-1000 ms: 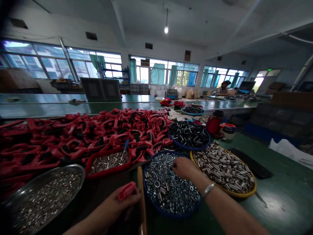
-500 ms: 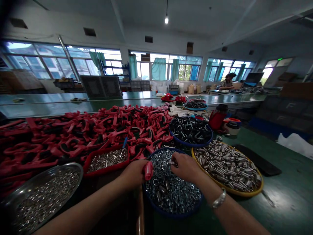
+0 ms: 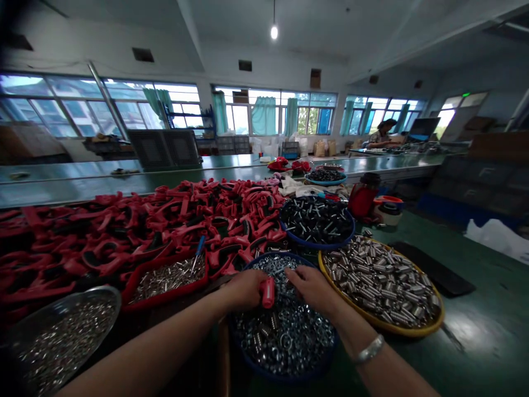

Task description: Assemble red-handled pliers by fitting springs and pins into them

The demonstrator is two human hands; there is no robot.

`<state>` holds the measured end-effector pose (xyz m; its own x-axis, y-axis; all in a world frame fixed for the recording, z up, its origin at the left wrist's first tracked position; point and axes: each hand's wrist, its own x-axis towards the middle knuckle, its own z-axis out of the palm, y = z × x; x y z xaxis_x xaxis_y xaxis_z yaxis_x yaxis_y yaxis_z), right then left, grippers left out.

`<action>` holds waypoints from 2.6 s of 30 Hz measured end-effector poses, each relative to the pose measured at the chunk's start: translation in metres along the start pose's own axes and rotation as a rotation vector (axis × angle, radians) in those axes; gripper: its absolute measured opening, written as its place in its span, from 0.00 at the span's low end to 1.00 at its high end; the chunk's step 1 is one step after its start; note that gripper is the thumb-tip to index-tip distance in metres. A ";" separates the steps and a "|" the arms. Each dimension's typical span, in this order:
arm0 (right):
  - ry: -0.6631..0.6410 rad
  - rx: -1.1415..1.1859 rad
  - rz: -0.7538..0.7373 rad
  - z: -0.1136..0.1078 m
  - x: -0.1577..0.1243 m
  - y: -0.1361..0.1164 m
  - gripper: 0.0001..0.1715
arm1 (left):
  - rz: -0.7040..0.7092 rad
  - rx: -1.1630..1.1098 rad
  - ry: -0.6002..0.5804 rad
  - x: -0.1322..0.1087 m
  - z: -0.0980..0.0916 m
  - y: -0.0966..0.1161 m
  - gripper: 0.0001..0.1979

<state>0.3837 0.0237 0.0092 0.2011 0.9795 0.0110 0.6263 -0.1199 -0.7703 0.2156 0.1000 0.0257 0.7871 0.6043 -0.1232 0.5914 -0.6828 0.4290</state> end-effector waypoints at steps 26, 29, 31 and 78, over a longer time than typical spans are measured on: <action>-0.158 0.600 0.111 -0.008 -0.013 0.016 0.15 | -0.110 0.033 -0.021 0.019 0.004 0.009 0.09; -0.183 0.650 0.163 -0.010 -0.017 0.014 0.15 | -0.097 -0.027 -0.031 0.016 0.002 0.002 0.09; -0.192 0.674 0.177 -0.012 -0.019 0.013 0.15 | -0.089 -0.101 -0.012 0.012 0.001 -0.003 0.10; -0.269 0.776 0.280 0.131 -0.048 -0.156 0.25 | -0.391 -1.691 0.394 -0.173 -0.014 -0.063 0.15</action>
<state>0.1777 0.0165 0.0456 0.0249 0.9470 -0.3201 -0.1302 -0.3144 -0.9403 0.0402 0.0441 0.0323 0.4238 0.8387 -0.3420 -0.2914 0.4838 0.8252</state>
